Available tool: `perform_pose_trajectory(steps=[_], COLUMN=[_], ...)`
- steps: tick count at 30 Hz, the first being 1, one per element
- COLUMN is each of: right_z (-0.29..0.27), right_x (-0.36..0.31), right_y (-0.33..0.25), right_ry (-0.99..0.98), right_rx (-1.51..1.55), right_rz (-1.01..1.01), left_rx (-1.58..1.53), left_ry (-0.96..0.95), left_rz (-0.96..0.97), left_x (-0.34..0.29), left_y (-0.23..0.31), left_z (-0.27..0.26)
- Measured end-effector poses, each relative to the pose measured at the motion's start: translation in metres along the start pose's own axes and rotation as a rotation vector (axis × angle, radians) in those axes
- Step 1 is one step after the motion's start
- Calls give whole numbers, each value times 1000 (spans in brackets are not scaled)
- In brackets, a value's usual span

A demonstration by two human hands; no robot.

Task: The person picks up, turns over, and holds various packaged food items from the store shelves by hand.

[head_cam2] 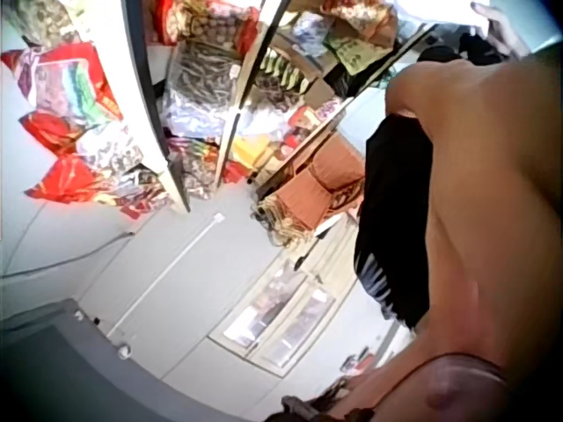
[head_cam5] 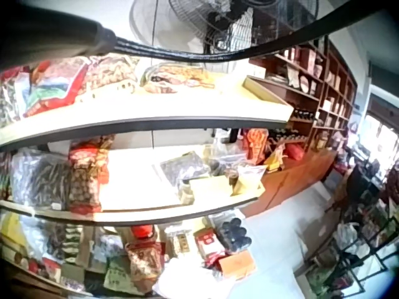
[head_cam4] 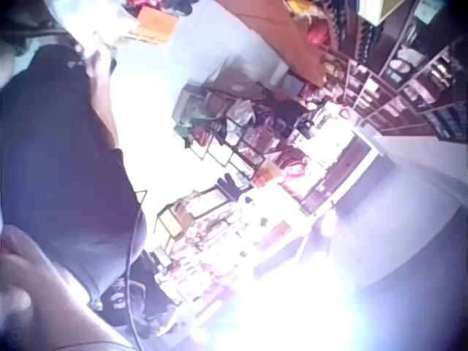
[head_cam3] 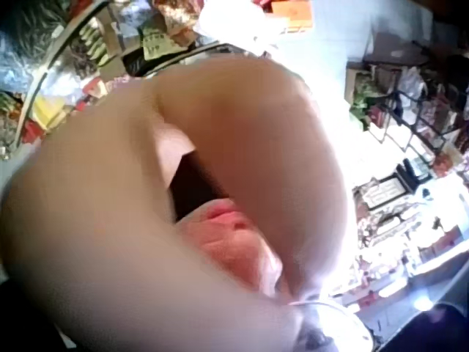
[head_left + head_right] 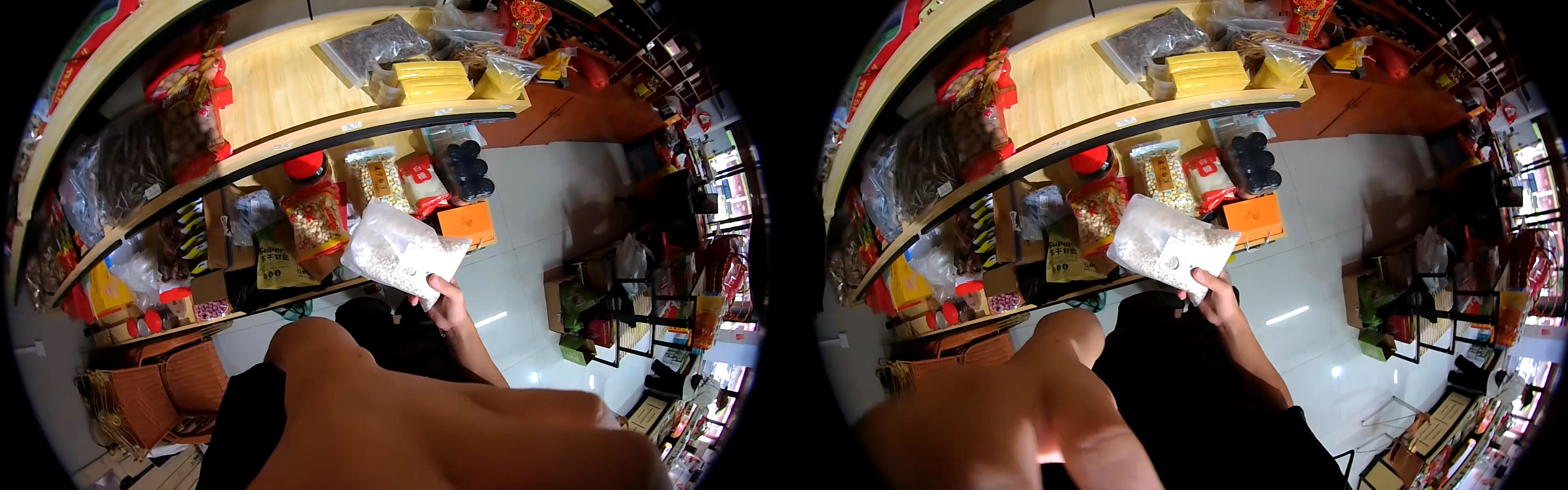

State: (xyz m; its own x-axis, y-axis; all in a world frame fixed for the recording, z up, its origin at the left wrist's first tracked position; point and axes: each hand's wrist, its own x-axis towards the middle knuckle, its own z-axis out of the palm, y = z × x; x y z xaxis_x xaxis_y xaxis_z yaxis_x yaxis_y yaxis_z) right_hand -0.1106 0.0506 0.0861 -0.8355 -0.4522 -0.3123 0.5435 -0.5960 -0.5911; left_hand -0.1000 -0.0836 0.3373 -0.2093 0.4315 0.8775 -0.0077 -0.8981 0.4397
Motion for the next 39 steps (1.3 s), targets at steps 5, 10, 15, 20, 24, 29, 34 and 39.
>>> perform_pose_trajectory(steps=[5, 10, 15, 20, 24, 29, 34, 39], right_z=[-14, -3, -2, 8, 11, 15, 7, -10], right_x=[-4, -6, 0, 12, 13, 14, 8, 12], right_y=[3, 2, 8, 5, 4, 1, -4, -19], right_ry=[-4, 48, 42, 14, 5, 63, 192, 252], right_rx=[-9, -42, -32, -33, -17, -60, -144, -135], right_rz=[-13, -36, -10, -13, -11, -29, -97, -149], left_rx=[13, 42, 12, -28, -37, 11, 25, 8], left_ry=[11, -11, -35, -57, -72, -47, -32, -37], left_rz=[-39, -72, -74, -67, -75, -49, -11, 1], left_x=[2, -4, -7, -7, -8, -19, -35, -55], left_y=[7, 24, 19, 19, 22, 34, 51, 60], left_z=[-6, -12, -7, -6, -5, -10, -30, -55])
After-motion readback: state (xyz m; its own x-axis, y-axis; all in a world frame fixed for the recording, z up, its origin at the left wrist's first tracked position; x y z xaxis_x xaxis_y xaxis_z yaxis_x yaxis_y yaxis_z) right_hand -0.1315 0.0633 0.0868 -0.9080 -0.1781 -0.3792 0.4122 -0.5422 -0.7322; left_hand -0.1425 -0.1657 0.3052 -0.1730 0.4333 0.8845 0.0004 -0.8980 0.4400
